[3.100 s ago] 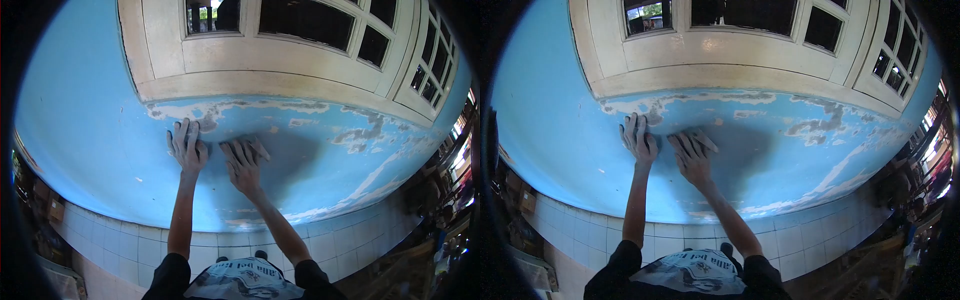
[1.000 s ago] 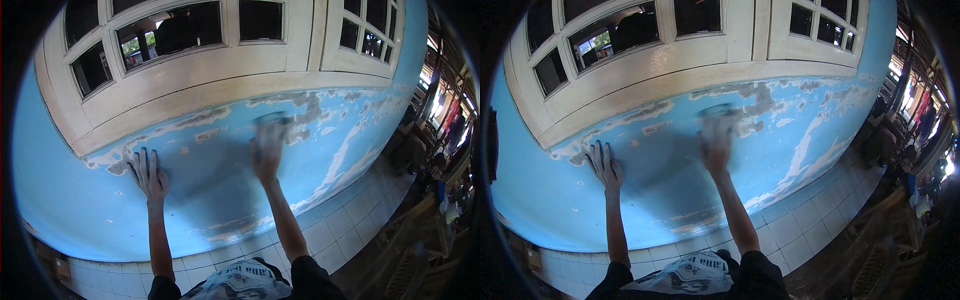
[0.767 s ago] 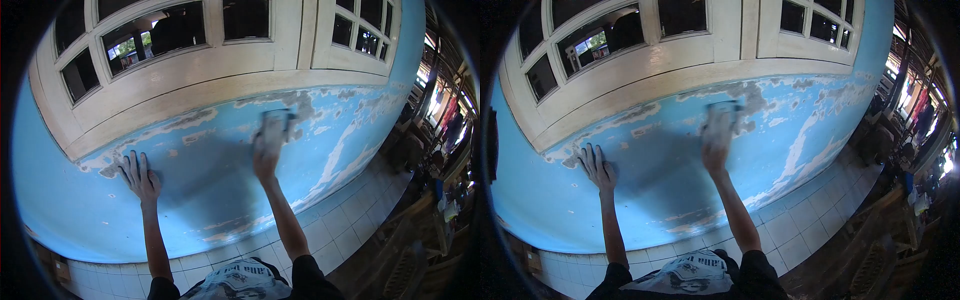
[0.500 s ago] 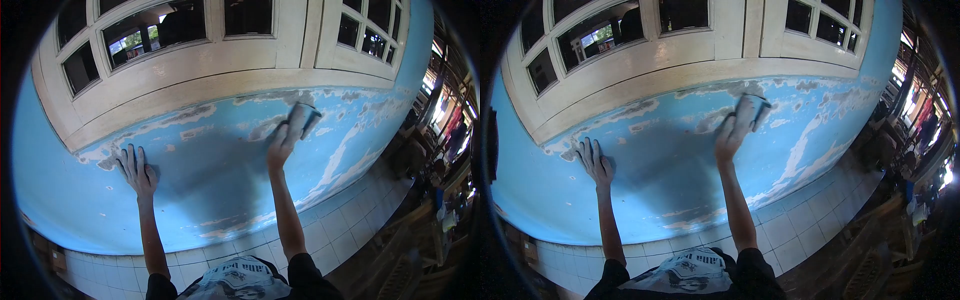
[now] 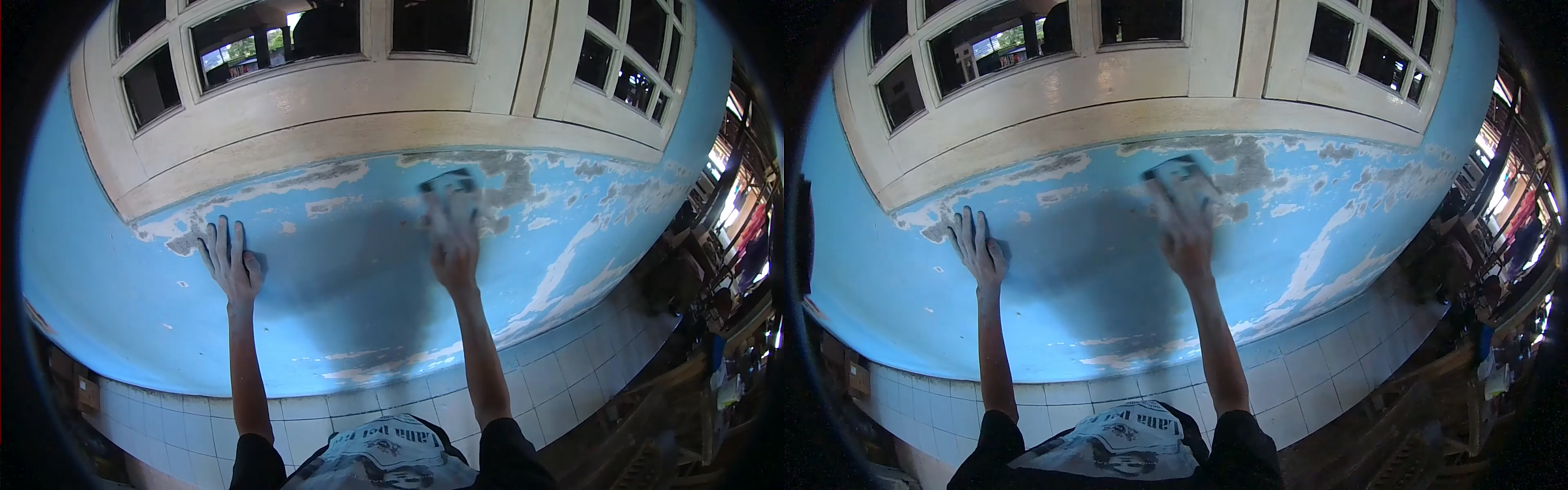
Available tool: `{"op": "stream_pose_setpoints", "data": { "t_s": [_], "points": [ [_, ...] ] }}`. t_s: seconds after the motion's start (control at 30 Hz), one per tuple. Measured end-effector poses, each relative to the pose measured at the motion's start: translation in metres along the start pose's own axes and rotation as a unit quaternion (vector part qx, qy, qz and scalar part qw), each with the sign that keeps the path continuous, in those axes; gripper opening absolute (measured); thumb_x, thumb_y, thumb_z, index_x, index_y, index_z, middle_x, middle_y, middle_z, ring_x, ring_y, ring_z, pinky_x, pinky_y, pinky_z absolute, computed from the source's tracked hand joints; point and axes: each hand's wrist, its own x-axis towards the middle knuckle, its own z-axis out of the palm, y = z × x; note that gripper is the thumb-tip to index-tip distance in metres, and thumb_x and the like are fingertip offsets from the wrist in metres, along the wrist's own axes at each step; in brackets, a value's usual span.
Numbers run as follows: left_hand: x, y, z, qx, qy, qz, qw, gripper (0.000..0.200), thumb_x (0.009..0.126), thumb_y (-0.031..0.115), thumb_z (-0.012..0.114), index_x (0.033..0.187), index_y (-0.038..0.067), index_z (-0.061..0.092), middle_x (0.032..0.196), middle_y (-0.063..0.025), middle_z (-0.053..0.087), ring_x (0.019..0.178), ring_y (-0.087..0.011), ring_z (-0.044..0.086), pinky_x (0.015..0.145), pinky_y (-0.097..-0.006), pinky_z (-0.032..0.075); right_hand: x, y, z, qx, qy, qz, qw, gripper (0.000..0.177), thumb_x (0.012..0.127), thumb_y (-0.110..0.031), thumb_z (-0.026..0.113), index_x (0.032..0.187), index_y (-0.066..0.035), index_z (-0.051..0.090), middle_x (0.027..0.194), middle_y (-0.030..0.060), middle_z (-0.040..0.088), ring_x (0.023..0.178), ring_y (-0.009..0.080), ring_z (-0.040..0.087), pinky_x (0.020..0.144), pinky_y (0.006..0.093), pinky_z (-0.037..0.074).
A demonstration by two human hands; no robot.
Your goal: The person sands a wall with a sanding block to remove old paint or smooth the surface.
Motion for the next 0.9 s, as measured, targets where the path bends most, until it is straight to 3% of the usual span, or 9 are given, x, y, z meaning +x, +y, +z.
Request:
{"op": "stream_pose_setpoints", "data": {
  "t_s": [0.07,0.13,0.33,0.47,0.53,0.63,0.73,0.87,0.9],
  "points": [
    [0.000,0.000,-0.001,0.004,-0.005,0.000,1.000,0.044,0.096,0.026,0.031,0.134,0.013,0.050,0.142,-0.0130,0.043,0.135,-0.0349,0.034,0.110,-0.0580,0.017,0.008,0.006,0.009,0.061,0.084,0.021,0.994,0.041,0.097,-0.011,0.034,0.134,0.002,0.046,0.142,0.0179,0.042,0.134,0.0357,0.035,0.110,0.0502,0.021],
    [0.000,0.000,-0.001,0.009,-0.007,-0.002,1.000,0.044,0.096,0.026,0.031,0.133,0.013,0.050,0.142,-0.0130,0.043,0.134,-0.0349,0.034,0.110,-0.0580,0.017,0.017,0.000,0.017,0.235,0.296,0.229,0.897,0.043,0.097,-0.011,0.034,0.138,-0.002,0.041,0.145,0.0131,0.040,0.136,0.0325,0.033,0.110,0.0508,0.020],
    [-0.001,-0.001,-0.001,0.005,0.001,0.000,1.000,0.044,0.096,0.026,0.030,0.132,0.013,0.052,0.142,-0.0130,0.044,0.134,-0.0350,0.035,0.110,-0.0584,0.018,0.004,-0.004,0.006,-0.022,-0.001,-0.059,0.998,0.044,0.096,-0.009,0.039,0.139,0.002,0.038,0.145,0.0202,0.036,0.136,0.0344,0.032,0.112,0.0445,0.022],
    [-0.002,0.001,-0.001,0.007,-0.004,-0.006,1.000,0.044,0.097,0.027,0.030,0.131,0.013,0.053,0.141,-0.0128,0.044,0.133,-0.0355,0.036,0.110,-0.0585,0.017,0.012,-0.005,0.026,0.293,0.264,0.301,0.868,0.042,0.096,-0.013,0.043,0.136,0.000,0.042,0.143,0.0213,0.038,0.132,0.0350,0.037,0.107,0.0479,0.029],
    [-0.003,0.000,-0.001,0.005,-0.004,-0.007,1.000,0.044,0.097,0.028,0.030,0.131,0.013,0.053,0.141,-0.0128,0.044,0.133,-0.0356,0.036,0.110,-0.0584,0.017,0.012,-0.025,0.021,0.019,0.102,0.034,0.994,0.041,0.096,-0.013,0.045,0.134,0.000,0.045,0.142,0.0215,0.039,0.132,0.0351,0.038,0.105,0.0475,0.031],
    [-0.003,0.000,0.001,0.001,-0.002,-0.007,1.000,0.044,0.097,0.028,0.030,0.131,0.014,0.054,0.141,-0.0125,0.044,0.133,-0.0356,0.036,0.110,-0.0582,0.017,-0.004,-0.025,0.018,0.067,-0.147,-0.070,0.984,0.042,0.094,-0.011,0.046,0.134,-0.003,0.046,0.139,0.0225,0.043,0.130,0.0371,0.040,0.104,0.0493,0.032],
    [-0.003,0.000,-0.001,0.003,-0.005,-0.013,1.000,0.044,0.097,0.028,0.030,0.131,0.015,0.054,0.141,-0.0120,0.045,0.133,-0.0353,0.036,0.110,-0.0581,0.018,0.011,-0.016,0.023,0.094,0.087,-0.004,0.992,0.050,0.083,-0.008,0.057,0.133,-0.007,0.050,0.135,0.0185,0.048,0.127,0.0335,0.044,0.103,0.0509,0.034],
    [-0.004,0.000,-0.002,0.002,-0.006,-0.010,1.000,0.043,0.096,0.028,0.031,0.130,0.015,0.054,0.141,-0.0117,0.045,0.133,-0.0351,0.036,0.110,-0.0577,0.018,0.021,-0.039,0.019,0.083,0.119,0.026,0.989,0.051,0.080,-0.008,0.059,0.131,-0.007,0.052,0.133,0.0174,0.050,0.124,0.0340,0.046,0.101,0.0528,0.034],
    [-0.004,0.001,-0.001,0.002,-0.008,-0.014,1.000,0.043,0.096,0.028,0.031,0.130,0.015,0.055,0.140,-0.0116,0.045,0.133,-0.0351,0.037,0.110,-0.0577,0.018,0.018,-0.039,0.015,0.063,0.004,-0.067,0.996,0.052,0.078,-0.008,0.060,0.130,-0.007,0.052,0.134,0.0169,0.049,0.125,0.0334,0.046,0.101,0.0524,0.035]
  ]
}}
